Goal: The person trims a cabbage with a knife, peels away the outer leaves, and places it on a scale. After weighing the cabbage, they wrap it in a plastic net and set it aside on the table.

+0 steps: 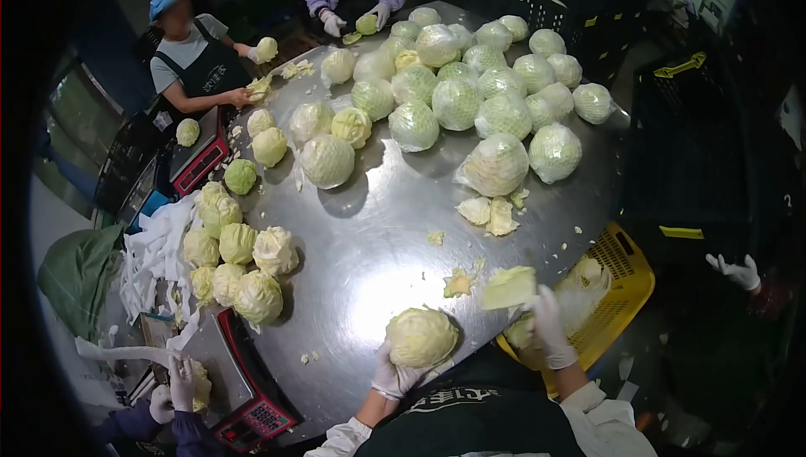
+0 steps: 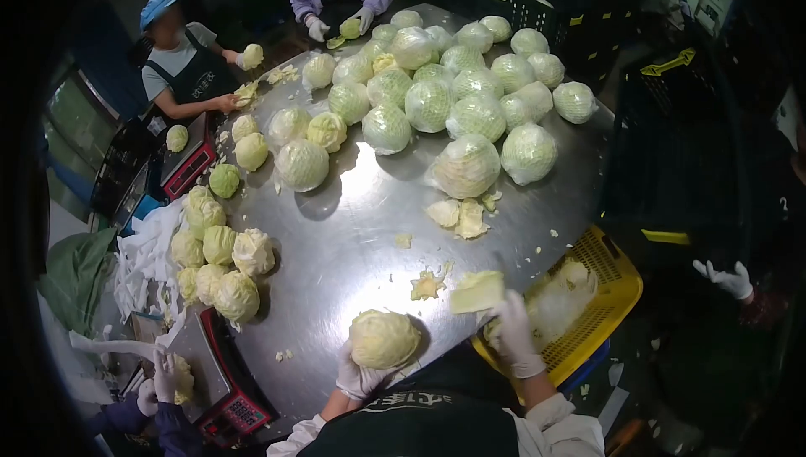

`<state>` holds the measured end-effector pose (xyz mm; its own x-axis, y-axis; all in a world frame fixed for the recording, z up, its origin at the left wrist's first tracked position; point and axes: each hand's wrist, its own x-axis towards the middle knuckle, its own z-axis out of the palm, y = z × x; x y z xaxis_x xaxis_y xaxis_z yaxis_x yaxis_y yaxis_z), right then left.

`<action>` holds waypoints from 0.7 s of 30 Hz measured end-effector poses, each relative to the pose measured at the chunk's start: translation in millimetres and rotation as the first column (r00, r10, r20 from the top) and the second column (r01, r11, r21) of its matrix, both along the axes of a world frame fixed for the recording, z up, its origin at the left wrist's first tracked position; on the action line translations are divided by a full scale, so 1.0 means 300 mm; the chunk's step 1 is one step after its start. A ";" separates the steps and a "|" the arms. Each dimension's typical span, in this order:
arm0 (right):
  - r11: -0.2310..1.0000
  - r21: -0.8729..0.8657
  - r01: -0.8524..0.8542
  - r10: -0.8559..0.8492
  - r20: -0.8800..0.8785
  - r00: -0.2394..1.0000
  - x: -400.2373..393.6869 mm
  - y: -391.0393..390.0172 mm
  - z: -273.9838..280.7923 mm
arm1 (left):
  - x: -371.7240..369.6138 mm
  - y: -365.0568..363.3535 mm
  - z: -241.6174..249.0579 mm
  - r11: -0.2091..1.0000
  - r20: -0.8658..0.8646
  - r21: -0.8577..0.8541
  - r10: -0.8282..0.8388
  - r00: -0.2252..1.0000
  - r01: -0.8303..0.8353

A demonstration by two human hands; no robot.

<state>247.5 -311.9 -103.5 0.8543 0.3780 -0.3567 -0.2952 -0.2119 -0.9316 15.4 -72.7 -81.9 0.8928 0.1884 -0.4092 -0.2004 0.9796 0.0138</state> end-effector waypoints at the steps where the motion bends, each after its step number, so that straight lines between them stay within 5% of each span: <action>1: 0.997 -0.056 0.053 -0.045 0.142 0.989 0.054 -0.079 -0.028 | 0.001 0.016 0.006 1.000 0.010 0.008 -0.006 1.000 0.006; 2: 0.988 -0.104 0.116 -0.082 0.283 0.956 0.085 -0.126 -0.042 | 0.002 0.032 0.012 1.000 0.020 0.015 -0.012 1.000 0.012; 3: 0.987 -0.109 0.114 -0.080 0.281 0.956 0.088 -0.129 0.028 | 0.008 0.057 0.023 0.971 -0.011 0.233 -0.048 0.999 0.049; 5: 0.834 -0.550 0.050 0.076 0.204 0.976 0.080 -0.107 0.243 | 0.022 0.115 0.026 0.772 -0.188 0.605 -0.098 0.977 0.194; 6: 0.738 -0.675 0.018 0.120 0.158 0.980 0.067 -0.087 0.309 | 0.051 0.127 0.040 0.774 -0.190 0.601 -0.105 0.976 0.200; 8: 0.844 -0.513 -0.153 0.337 0.286 0.897 -0.001 0.001 0.323 | 0.108 0.150 0.076 0.358 -0.398 0.833 -0.141 0.906 0.422; 10: 0.875 -0.307 -0.375 0.476 0.404 0.781 -0.070 0.075 0.280 | 0.160 0.120 0.084 0.329 -0.390 0.857 -0.089 0.916 0.397; 12: 0.773 -0.253 -0.582 0.634 0.318 0.705 -0.113 0.138 0.316 | 0.190 0.104 0.079 0.293 -0.390 0.872 -0.070 0.918 0.392; 13: 0.779 -0.249 -0.576 0.627 0.315 0.712 -0.121 0.156 0.311 | 0.200 0.096 0.082 0.289 -0.394 0.870 -0.078 0.916 0.399; 15: 0.642 -0.465 -0.610 0.767 0.384 0.514 -0.117 0.180 0.288 | 0.221 0.078 0.093 0.328 -0.402 0.848 -0.113 0.909 0.416; 21: 0.554 -0.517 -0.652 0.832 0.344 0.434 -0.081 0.198 0.289 | 0.267 0.064 0.087 0.338 -0.383 0.847 -0.146 0.912 0.410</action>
